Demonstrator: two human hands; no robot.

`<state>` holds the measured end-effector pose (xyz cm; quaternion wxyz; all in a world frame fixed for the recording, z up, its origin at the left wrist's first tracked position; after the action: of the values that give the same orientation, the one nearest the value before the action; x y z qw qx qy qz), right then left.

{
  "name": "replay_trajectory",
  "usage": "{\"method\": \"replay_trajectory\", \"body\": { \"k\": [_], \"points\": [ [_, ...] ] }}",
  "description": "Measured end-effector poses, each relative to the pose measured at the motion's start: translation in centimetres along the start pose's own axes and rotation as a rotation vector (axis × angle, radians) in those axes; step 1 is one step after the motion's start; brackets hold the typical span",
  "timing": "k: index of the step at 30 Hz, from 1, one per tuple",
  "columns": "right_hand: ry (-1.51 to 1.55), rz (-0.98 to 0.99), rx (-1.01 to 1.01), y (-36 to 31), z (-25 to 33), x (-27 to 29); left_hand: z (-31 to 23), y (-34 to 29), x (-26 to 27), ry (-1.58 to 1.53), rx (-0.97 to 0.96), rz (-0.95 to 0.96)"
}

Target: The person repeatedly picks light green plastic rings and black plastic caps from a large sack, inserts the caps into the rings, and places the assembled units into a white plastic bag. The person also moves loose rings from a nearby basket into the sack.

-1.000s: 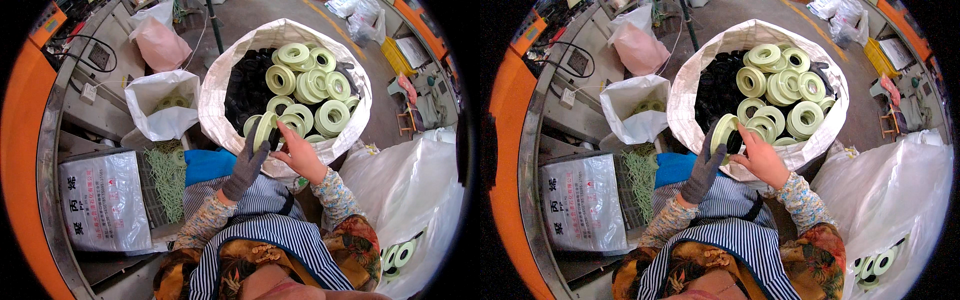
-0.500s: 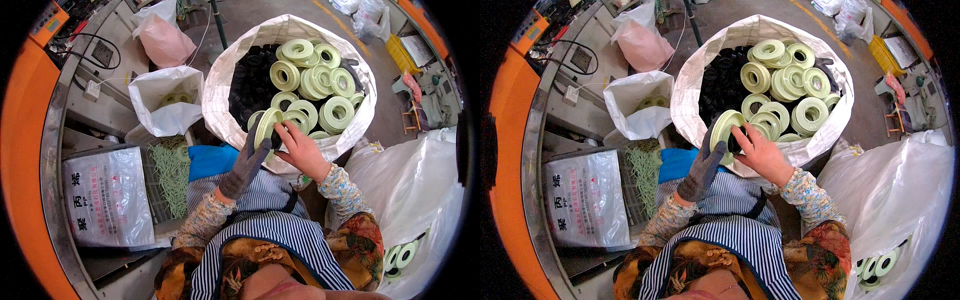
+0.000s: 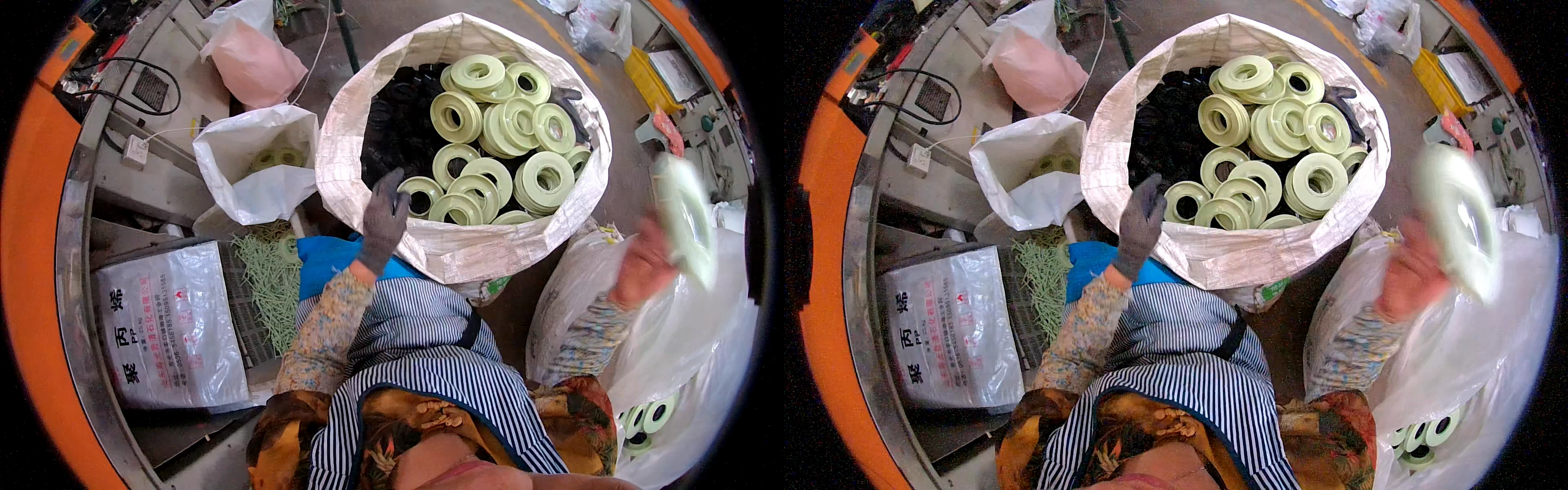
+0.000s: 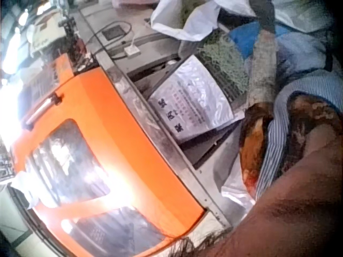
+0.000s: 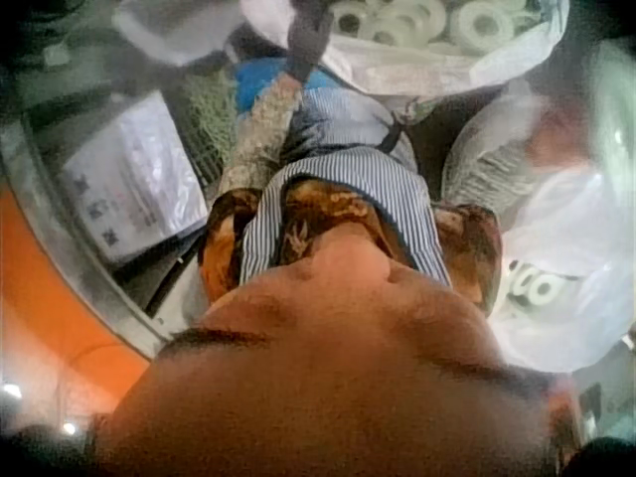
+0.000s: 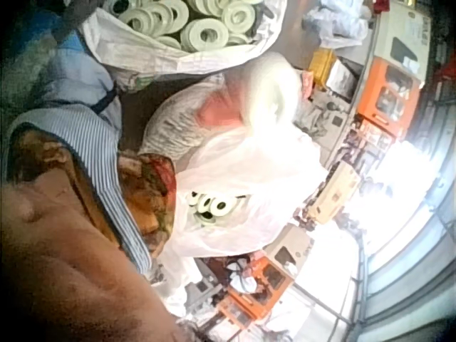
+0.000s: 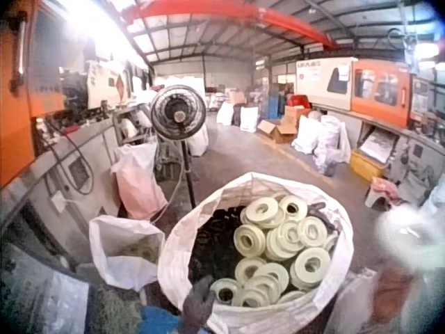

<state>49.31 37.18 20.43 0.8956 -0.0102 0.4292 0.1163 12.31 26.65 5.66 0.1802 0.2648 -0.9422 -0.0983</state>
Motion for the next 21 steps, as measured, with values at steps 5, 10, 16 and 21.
{"method": "replay_trajectory", "body": {
  "k": [5,10,16,21],
  "points": [
    [-0.399,0.330,-0.343,3.6,-10.8,-2.6,9.3,4.4,-4.5,0.388,0.283,0.254],
    [-1.709,0.864,0.242,8.3,-29.9,-4.9,13.1,3.5,-10.7,0.957,-0.120,0.527],
    [-2.354,0.884,-0.097,14.3,-43.8,-1.8,12.5,3.4,-10.6,0.927,0.217,0.636],
    [-2.341,0.548,0.509,16.8,-39.0,-3.3,9.8,4.6,-7.0,0.775,0.245,0.566]
  ]
}}
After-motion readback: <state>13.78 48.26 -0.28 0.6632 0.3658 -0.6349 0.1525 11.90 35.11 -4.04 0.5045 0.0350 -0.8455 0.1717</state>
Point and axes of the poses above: each hand's wrist, its own y-axis towards the middle knuckle, its own x-axis out of the back of the hand, z = x × y, the point moved 5 cm from there along y, towards the middle knuckle, and after that the axes turned 8 degrees about -y, right-handed, at the moved point
